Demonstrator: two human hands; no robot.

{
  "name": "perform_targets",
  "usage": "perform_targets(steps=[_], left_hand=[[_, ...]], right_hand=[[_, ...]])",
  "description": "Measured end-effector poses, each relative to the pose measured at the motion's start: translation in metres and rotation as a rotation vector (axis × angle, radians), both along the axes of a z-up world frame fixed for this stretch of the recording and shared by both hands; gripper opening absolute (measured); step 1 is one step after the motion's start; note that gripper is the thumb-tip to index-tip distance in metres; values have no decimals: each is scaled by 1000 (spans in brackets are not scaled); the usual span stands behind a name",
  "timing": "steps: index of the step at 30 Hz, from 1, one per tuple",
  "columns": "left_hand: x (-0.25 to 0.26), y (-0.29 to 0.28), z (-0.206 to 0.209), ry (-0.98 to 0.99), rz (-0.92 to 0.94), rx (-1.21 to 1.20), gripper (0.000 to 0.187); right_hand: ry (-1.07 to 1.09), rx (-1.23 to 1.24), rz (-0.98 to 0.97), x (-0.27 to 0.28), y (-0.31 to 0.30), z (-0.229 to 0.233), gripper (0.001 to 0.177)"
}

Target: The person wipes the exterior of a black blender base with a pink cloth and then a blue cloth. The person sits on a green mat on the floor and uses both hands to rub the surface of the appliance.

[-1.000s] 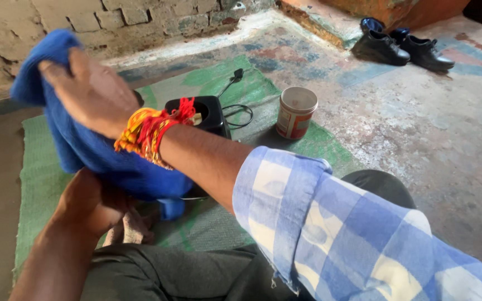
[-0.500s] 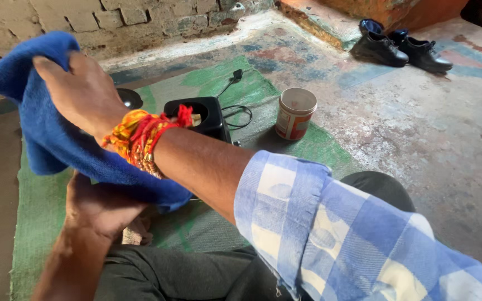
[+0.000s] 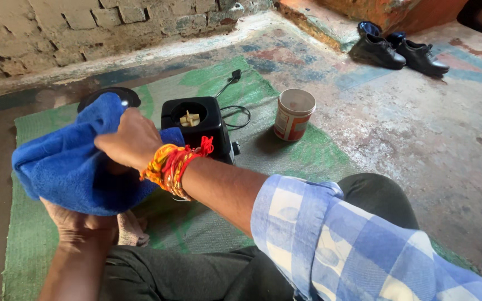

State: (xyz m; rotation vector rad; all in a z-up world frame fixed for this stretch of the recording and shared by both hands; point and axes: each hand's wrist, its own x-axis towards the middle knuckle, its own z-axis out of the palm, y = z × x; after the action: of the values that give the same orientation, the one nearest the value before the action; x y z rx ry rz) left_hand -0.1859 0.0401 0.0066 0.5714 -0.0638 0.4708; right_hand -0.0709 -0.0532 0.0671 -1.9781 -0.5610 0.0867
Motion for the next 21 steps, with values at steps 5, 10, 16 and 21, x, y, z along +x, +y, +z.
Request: perform_targets(steps=[5,10,16,21], left_hand=[[5,13,-9,-24,99,203,46],[-7,24,3,48,164,444,82],[1,39,8,172,137,483,93],[21,44,2,102,79,444,93]], right_hand=[[-342,-71,-8,-13,-22,-2,86],[-552,38,-56,21,-31,-19,59],[-634,-172,-94,84,-62,-32,38],[-551,-424,-167,108,-96,-25,44]])
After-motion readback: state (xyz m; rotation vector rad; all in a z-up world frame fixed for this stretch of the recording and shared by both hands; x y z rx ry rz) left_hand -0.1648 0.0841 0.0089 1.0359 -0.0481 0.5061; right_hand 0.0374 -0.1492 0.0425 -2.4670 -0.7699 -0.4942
